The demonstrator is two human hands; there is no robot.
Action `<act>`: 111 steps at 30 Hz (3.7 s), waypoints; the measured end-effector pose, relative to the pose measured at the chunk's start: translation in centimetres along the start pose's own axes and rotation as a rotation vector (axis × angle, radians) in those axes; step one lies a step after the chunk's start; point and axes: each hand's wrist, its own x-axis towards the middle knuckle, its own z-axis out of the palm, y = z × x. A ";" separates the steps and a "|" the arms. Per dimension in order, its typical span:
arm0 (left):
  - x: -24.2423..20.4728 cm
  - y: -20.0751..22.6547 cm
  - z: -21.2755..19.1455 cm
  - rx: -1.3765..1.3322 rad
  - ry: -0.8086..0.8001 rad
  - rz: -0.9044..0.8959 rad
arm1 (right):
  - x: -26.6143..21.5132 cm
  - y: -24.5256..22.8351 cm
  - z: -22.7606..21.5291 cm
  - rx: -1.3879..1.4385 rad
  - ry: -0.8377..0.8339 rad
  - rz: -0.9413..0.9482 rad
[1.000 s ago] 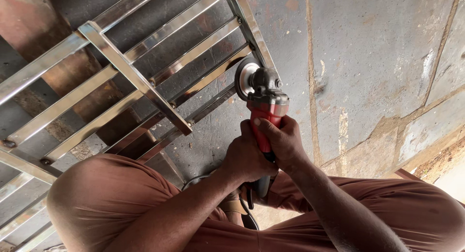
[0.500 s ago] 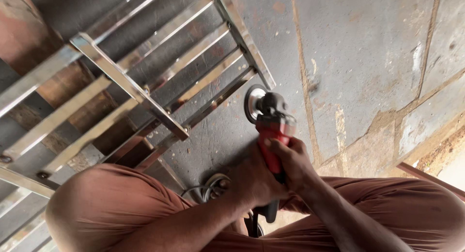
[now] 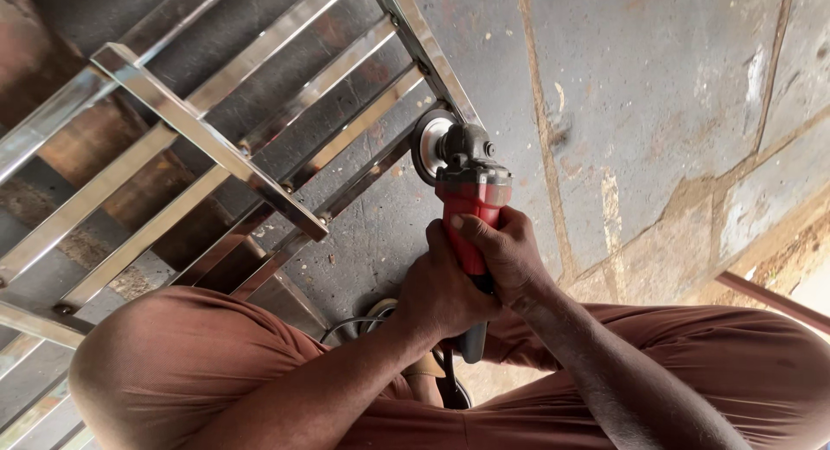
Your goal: The person uses an angle grinder to smooth the edges of a metal frame. They reposition the frame to access different sections and continue grinding along the bars.
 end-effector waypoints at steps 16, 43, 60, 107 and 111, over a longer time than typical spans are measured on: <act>2.7 1.8 -7.0 -0.013 0.039 -0.072 | 3.7 -5.4 4.4 -0.019 -0.077 -0.091; 2.5 0.9 -6.3 -0.027 -0.061 -0.067 | 3.3 -3.7 3.0 0.038 -0.057 -0.007; 2.5 0.6 -7.4 -0.051 -0.033 -0.053 | 3.7 -3.7 3.6 0.002 -0.100 -0.099; 4.2 2.2 -13.5 0.057 -0.021 -0.016 | 5.9 -9.3 8.7 -0.156 -0.036 -0.144; 3.4 2.4 -13.2 -0.022 -0.030 -0.025 | 5.1 -8.9 8.0 -0.111 -0.037 -0.110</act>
